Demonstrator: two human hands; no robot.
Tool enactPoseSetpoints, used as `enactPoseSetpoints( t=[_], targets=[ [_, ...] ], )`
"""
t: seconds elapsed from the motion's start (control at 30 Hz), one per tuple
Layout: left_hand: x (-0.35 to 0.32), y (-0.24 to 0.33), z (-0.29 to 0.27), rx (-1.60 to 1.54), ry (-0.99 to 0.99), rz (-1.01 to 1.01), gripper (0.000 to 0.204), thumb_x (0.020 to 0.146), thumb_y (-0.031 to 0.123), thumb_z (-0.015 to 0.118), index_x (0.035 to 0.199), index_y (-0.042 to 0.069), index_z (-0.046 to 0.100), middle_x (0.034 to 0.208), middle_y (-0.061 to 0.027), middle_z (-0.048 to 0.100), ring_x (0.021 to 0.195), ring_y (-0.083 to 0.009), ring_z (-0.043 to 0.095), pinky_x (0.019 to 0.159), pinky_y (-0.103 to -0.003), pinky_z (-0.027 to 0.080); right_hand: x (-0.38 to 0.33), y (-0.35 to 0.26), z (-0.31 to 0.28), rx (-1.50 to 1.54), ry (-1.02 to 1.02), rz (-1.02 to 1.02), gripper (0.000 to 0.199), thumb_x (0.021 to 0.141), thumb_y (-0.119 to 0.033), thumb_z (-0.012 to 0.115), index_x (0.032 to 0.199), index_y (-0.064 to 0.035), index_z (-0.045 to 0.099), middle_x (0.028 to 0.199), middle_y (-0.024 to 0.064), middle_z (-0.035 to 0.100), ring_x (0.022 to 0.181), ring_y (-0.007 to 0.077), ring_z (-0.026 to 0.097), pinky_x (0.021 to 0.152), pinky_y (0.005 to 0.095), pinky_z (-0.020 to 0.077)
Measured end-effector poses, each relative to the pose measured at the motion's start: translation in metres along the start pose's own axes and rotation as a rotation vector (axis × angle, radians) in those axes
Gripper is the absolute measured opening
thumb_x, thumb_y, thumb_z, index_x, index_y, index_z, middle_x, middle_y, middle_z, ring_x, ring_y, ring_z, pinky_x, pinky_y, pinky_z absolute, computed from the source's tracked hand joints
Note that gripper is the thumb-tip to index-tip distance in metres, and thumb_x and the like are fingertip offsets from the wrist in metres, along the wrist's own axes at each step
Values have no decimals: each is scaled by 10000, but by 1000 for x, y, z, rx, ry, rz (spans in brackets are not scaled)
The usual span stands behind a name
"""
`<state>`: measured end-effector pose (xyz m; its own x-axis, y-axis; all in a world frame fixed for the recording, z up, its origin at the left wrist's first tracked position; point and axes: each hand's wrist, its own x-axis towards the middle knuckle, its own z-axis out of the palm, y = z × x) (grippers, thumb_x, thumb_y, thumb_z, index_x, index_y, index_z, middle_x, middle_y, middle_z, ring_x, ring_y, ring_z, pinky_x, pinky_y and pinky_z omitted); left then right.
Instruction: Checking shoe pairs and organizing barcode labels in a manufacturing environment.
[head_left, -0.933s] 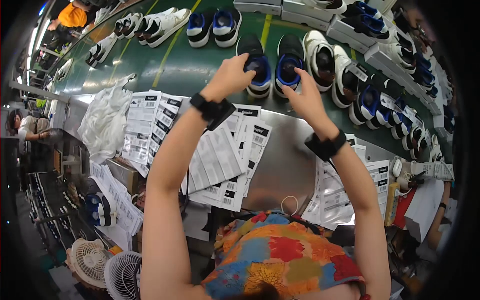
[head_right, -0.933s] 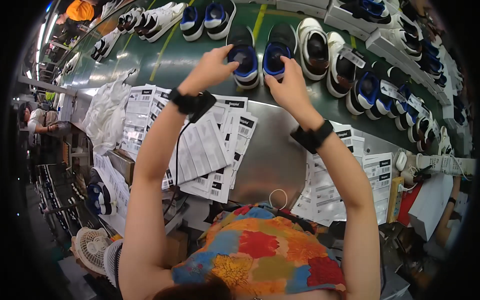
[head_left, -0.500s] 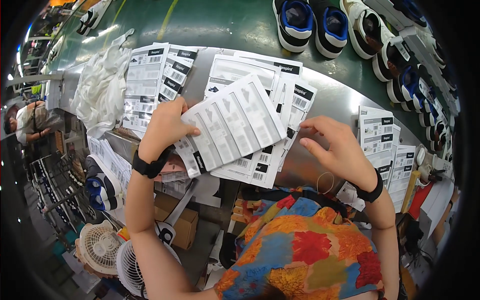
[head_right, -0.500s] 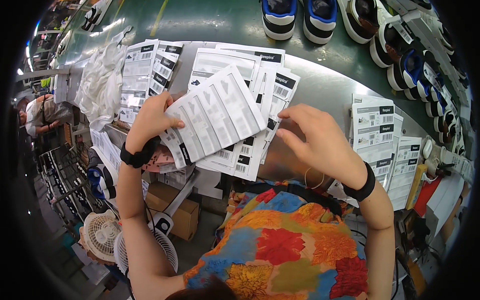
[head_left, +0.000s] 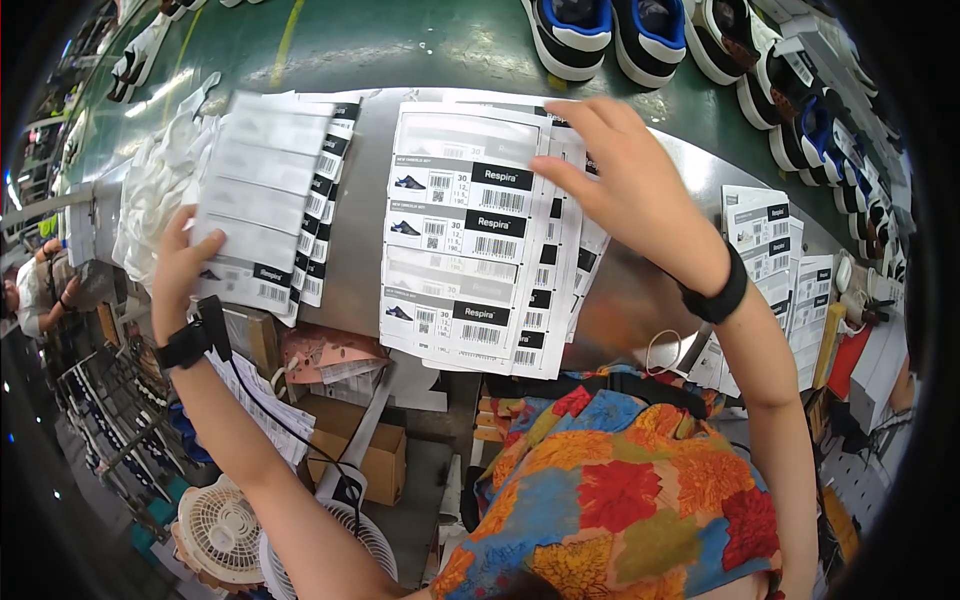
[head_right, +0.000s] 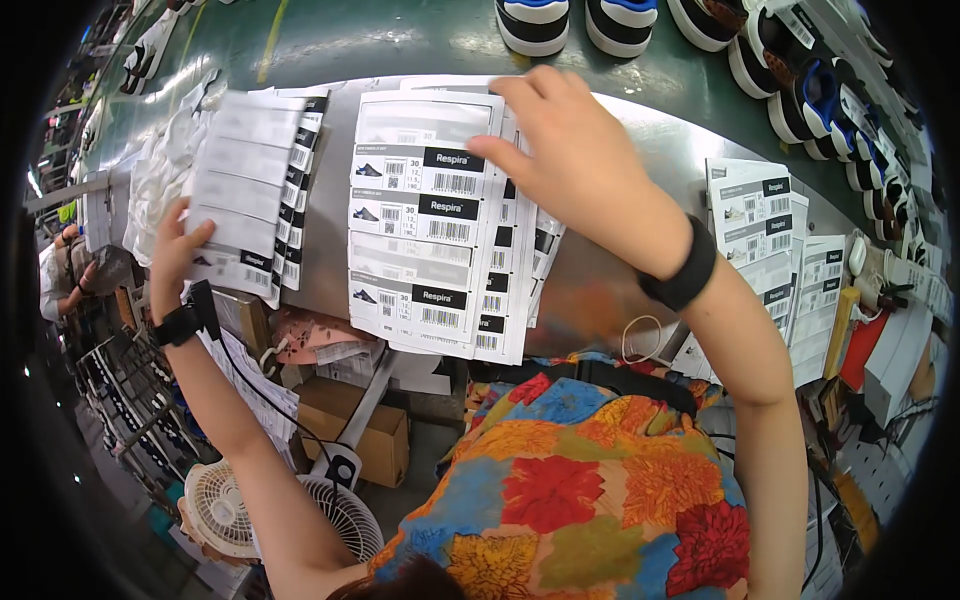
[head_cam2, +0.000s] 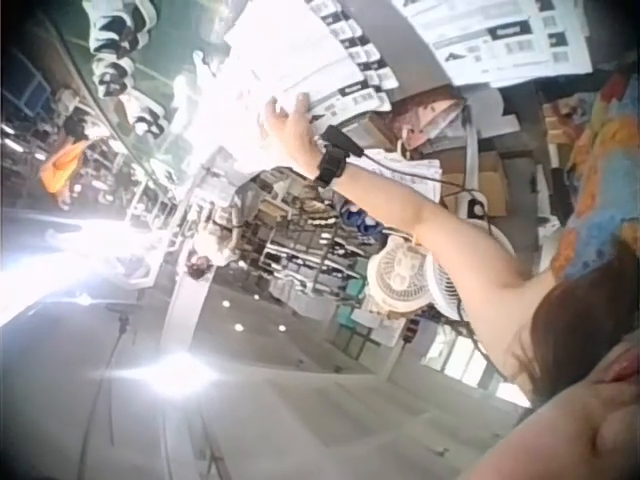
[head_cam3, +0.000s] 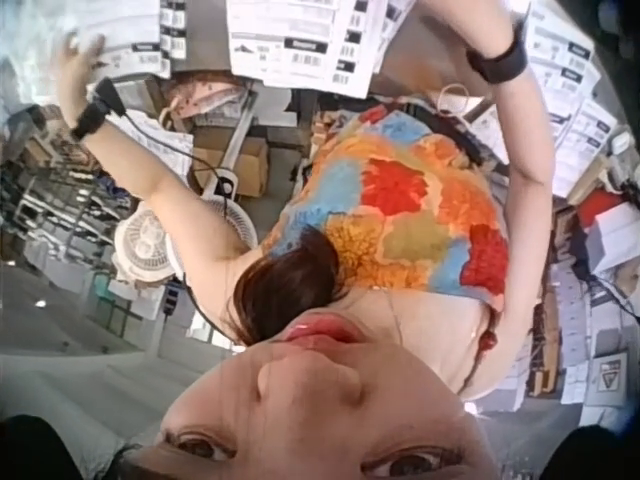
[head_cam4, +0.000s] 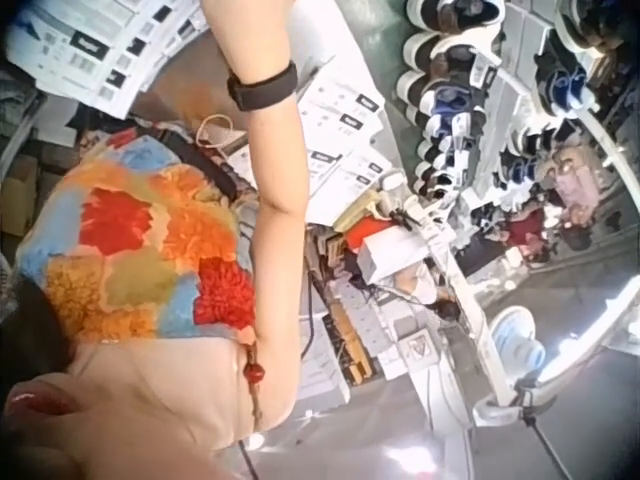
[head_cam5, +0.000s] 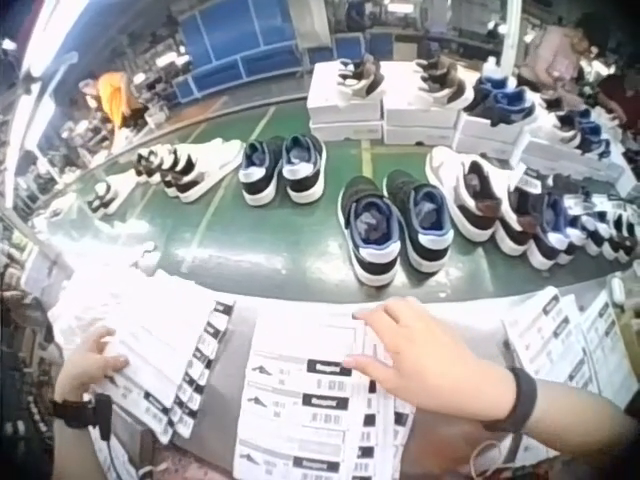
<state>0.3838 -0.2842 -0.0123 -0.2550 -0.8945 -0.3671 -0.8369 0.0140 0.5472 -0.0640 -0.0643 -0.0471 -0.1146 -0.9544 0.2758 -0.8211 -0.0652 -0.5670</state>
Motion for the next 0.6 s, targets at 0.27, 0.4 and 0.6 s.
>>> enactPoseSetpoints(
  t=[0.27, 0.4, 0.6],
  targets=[
    [-56, 138, 127, 158, -41, 382, 597, 781, 212, 758, 1277, -20, 519, 1138, -144, 608, 947, -238, 584, 797, -330, 472, 16, 19, 31, -69, -83, 44, 217, 771, -152, 704, 904, -37, 576, 916, 128, 602, 966, 300, 514, 765, 390, 419],
    [-57, 141, 165, 200, 39, 519, 499, 758, 199, 790, 1149, -30, 581, 914, -91, 616, 807, -161, 562, 721, -288, 466, 19, 4, 24, 382, -110, 264, 171, 772, -95, 678, 880, -46, 554, 866, 109, 621, 1013, 305, 508, 776, 363, 399],
    [-64, 152, 175, -480, -325, 121, 271, 804, 96, 737, 977, -47, 586, 870, -95, 675, 776, -131, 633, 682, -266, 512, 4, 1, 27, 157, 333, 96, 173, 791, -71, 671, 889, -4, 545, 806, 116, 592, 784, 317, 574, 770, 389, 458]
  ],
)
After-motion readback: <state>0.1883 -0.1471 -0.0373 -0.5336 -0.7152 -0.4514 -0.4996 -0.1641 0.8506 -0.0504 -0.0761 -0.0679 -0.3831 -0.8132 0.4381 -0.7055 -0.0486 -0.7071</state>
